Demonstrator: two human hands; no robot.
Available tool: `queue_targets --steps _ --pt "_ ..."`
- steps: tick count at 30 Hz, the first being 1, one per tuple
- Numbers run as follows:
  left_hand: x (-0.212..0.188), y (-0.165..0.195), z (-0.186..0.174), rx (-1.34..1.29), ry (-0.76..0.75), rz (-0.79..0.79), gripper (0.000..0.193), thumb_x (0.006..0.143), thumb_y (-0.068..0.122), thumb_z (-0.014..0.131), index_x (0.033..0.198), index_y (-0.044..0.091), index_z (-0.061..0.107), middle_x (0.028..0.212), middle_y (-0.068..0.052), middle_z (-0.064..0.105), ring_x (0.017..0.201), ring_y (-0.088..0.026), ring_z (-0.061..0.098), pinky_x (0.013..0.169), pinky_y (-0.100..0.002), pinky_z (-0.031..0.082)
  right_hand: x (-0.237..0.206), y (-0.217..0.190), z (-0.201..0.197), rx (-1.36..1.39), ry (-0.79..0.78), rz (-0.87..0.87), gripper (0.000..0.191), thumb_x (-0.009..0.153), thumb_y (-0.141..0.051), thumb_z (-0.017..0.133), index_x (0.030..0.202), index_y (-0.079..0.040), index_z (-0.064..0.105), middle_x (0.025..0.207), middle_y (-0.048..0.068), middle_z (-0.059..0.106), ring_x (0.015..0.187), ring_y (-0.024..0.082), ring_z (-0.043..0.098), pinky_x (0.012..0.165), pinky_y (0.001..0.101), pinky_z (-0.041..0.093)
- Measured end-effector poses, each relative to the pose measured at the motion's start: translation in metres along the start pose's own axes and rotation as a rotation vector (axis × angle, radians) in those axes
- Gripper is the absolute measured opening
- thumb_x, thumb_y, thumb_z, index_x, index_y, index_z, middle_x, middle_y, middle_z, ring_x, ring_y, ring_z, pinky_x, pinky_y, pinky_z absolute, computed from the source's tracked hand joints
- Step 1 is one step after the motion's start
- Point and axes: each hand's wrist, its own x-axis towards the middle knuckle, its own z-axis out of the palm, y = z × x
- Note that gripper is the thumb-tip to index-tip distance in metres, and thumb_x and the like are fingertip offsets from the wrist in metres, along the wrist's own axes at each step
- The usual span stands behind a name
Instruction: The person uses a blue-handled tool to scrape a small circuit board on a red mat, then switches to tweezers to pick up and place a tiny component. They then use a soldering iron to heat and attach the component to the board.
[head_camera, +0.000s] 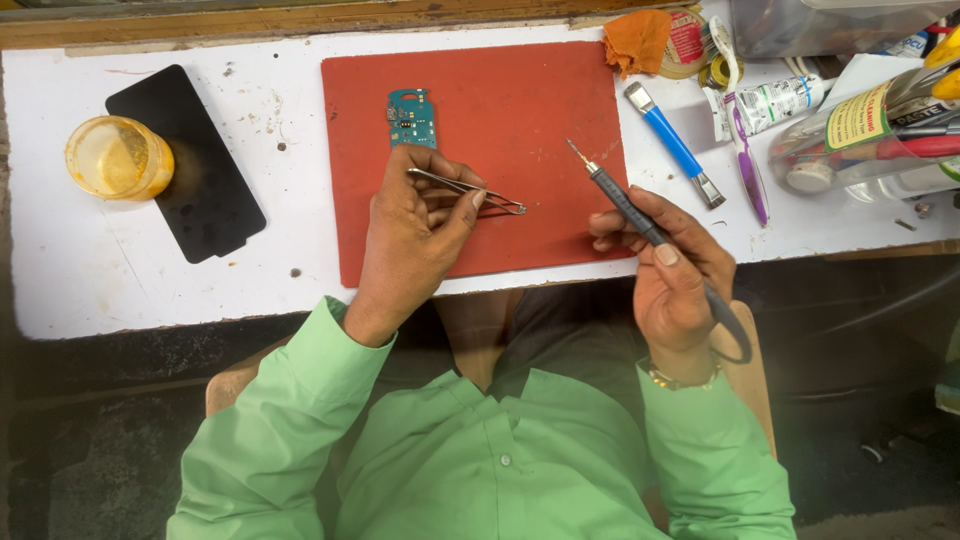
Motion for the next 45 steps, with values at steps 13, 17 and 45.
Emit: queue_targets --steps 13,17,45 --pt "-0.007 0.000 0.005 0.044 0.039 0.034 0.026 0.100 -0.004 0.066 0.112 0.003 0.043 0.110 -0.013 0.068 0.103 -0.019 0.076 0.091 -0.033 0.066 0.022 -0.003 -0.020 -0.081 -0.017 0.119 0.023 0.094 0.004 0.072 0.115 0.012 0.067 0.097 0.020 0.072 0.086 0.024 0.072 0.086 0.0350 0.061" --pt "-0.009 0.001 0.007 0.083 0.050 0.048 0.026 0.099 -0.005 0.066 0.111 0.002 0.044 0.110 -0.013 0.068 0.103 -0.019 0.076 0.093 -0.032 0.067 0.034 0.009 -0.031 -0.078 -0.102 0.079 0.015 0.098 0.001 0.071 0.110 0.009 0.067 0.092 0.018 0.071 0.079 0.021 0.070 0.081 0.0324 0.060" --pt "-0.014 -0.001 0.010 0.065 0.041 0.093 0.028 0.100 -0.007 0.065 0.111 0.003 0.041 0.109 -0.013 0.067 0.104 -0.019 0.076 0.096 -0.034 0.066 0.033 -0.016 -0.017 -0.423 -0.085 0.215 0.022 0.105 -0.011 0.064 0.110 0.009 0.071 0.091 0.014 0.073 0.075 0.015 0.069 0.065 0.0239 0.055"
